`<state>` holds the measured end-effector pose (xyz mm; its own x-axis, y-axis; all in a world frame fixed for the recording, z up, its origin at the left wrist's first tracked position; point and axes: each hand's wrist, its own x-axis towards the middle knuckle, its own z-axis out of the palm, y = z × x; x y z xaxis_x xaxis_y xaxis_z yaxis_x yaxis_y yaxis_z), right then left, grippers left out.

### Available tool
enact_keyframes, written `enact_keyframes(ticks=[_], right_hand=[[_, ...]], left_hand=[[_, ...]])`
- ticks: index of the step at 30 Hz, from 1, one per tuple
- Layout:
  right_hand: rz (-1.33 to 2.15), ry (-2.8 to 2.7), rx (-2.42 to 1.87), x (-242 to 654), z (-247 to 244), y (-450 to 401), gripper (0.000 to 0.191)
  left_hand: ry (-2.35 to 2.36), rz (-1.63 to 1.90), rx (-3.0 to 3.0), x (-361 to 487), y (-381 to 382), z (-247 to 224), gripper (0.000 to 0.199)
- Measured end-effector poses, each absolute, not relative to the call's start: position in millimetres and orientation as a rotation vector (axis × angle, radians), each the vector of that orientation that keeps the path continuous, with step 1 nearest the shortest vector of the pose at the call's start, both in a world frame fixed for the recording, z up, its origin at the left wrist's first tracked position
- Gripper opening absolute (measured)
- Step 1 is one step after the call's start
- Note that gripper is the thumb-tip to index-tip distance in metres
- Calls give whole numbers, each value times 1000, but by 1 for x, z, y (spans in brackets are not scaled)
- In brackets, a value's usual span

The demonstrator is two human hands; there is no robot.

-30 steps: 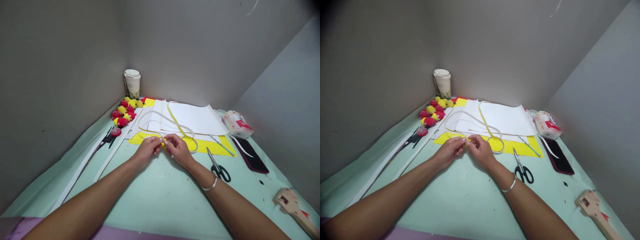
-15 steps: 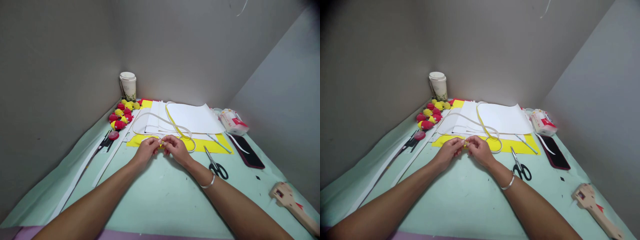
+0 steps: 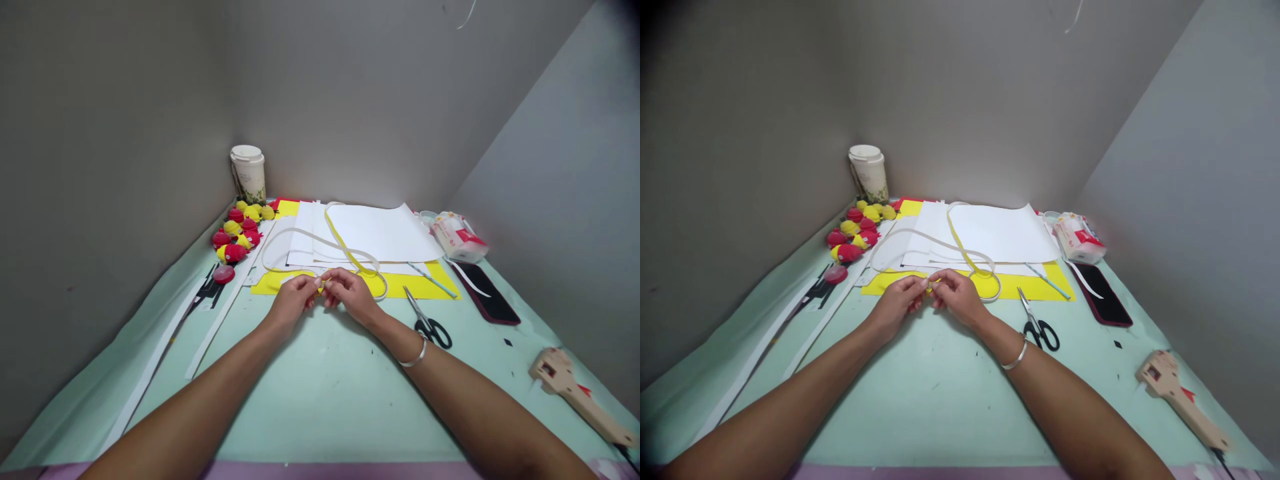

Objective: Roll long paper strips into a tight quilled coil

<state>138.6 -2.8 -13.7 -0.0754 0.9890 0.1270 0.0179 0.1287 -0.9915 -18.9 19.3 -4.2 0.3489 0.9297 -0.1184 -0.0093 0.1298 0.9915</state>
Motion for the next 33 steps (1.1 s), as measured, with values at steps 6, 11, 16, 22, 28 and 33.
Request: enact_keyframes(ticks=[6,11,16,22,28,33], right_hand=[[1221,-1289,-1085,139,-12,-2,20],[1230,-1314,-1081,137,-12,-1,24],[1168,-1332,-1080,135,-16,-1,22],[1169,-1298,-1092,131,-18,1,21],[1182,-1261,-1057,126,-16,1,21],[1178,-1269,-1048,125,-17,1,20]], left_hand=[[997,870,1271,-20,19,-6,31],[1008,900,1217,-20,15,-2,29],[1020,928,1214,-18,15,-4,29],[1040,950,1233,-17,15,-5,29],[1044,957,1256,-18,17,-7,29],[1039,958,1243,-19,17,-7,27]])
